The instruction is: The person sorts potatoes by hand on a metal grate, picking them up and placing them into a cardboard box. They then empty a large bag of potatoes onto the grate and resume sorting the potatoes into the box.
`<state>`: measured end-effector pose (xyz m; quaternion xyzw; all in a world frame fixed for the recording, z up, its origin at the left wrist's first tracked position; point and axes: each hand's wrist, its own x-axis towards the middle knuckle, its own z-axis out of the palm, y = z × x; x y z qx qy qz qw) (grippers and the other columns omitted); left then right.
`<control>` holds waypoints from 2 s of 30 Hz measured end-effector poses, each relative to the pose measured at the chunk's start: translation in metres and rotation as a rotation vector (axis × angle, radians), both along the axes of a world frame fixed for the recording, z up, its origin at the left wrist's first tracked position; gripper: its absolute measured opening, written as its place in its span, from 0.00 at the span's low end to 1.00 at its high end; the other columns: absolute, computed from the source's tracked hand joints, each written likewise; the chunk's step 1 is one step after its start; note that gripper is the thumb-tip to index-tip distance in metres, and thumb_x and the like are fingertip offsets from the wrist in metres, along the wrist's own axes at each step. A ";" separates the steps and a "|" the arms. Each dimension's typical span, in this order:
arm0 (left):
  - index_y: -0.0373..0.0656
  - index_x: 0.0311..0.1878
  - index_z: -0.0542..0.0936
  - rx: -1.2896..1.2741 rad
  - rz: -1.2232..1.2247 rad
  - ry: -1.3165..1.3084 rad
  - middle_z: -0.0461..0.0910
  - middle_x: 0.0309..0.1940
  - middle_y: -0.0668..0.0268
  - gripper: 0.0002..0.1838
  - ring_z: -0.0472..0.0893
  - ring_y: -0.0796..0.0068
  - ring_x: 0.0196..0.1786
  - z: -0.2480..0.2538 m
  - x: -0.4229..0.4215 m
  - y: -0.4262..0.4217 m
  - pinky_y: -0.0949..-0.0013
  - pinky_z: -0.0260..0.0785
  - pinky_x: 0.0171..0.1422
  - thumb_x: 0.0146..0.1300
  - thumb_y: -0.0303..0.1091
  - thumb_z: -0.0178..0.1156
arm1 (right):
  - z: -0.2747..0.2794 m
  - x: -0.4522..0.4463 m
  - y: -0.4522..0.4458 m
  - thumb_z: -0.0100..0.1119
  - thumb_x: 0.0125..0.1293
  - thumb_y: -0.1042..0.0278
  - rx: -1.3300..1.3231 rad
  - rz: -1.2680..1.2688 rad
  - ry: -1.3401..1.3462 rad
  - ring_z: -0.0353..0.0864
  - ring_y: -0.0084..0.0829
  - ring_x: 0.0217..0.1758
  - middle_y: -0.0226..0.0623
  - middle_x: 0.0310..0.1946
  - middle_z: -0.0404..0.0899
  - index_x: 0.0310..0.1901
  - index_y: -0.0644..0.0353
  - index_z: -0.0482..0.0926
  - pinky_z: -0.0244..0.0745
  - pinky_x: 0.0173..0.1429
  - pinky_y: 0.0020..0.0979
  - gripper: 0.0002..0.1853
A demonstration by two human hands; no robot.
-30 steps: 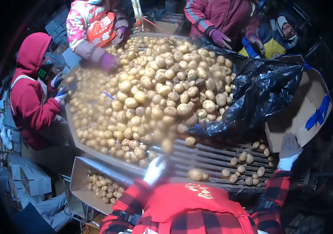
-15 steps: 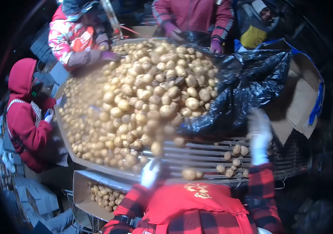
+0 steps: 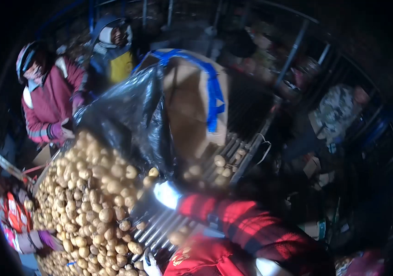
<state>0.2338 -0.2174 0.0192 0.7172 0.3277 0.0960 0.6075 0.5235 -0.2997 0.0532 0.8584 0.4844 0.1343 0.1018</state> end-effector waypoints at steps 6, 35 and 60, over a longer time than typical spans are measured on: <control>0.42 0.49 0.77 0.052 -0.172 0.013 0.77 0.35 0.66 0.11 0.77 0.73 0.38 -0.006 0.023 0.007 0.69 0.73 0.44 0.75 0.38 0.50 | -0.056 0.131 -0.129 0.58 0.57 0.69 0.476 -0.316 0.682 0.85 0.38 0.27 0.35 0.23 0.83 0.26 0.55 0.86 0.74 0.28 0.42 0.08; 0.45 0.67 0.75 0.073 -0.173 0.019 0.78 0.62 0.56 0.25 0.76 0.56 0.66 -0.009 -0.015 -0.016 0.56 0.66 0.70 0.73 0.48 0.51 | -0.024 0.003 0.025 0.54 0.61 0.70 0.240 0.329 0.469 0.83 0.44 0.32 0.38 0.36 0.80 0.46 0.49 0.82 0.78 0.36 0.44 0.12; 0.36 0.64 0.73 0.366 -0.267 0.008 0.79 0.58 0.51 0.26 0.77 0.58 0.63 0.015 0.051 -0.025 0.61 0.69 0.67 0.69 0.42 0.58 | 0.081 0.062 0.152 0.61 0.64 0.66 0.485 0.491 0.322 0.79 0.44 0.55 0.42 0.67 0.72 0.68 0.49 0.72 0.74 0.57 0.45 0.29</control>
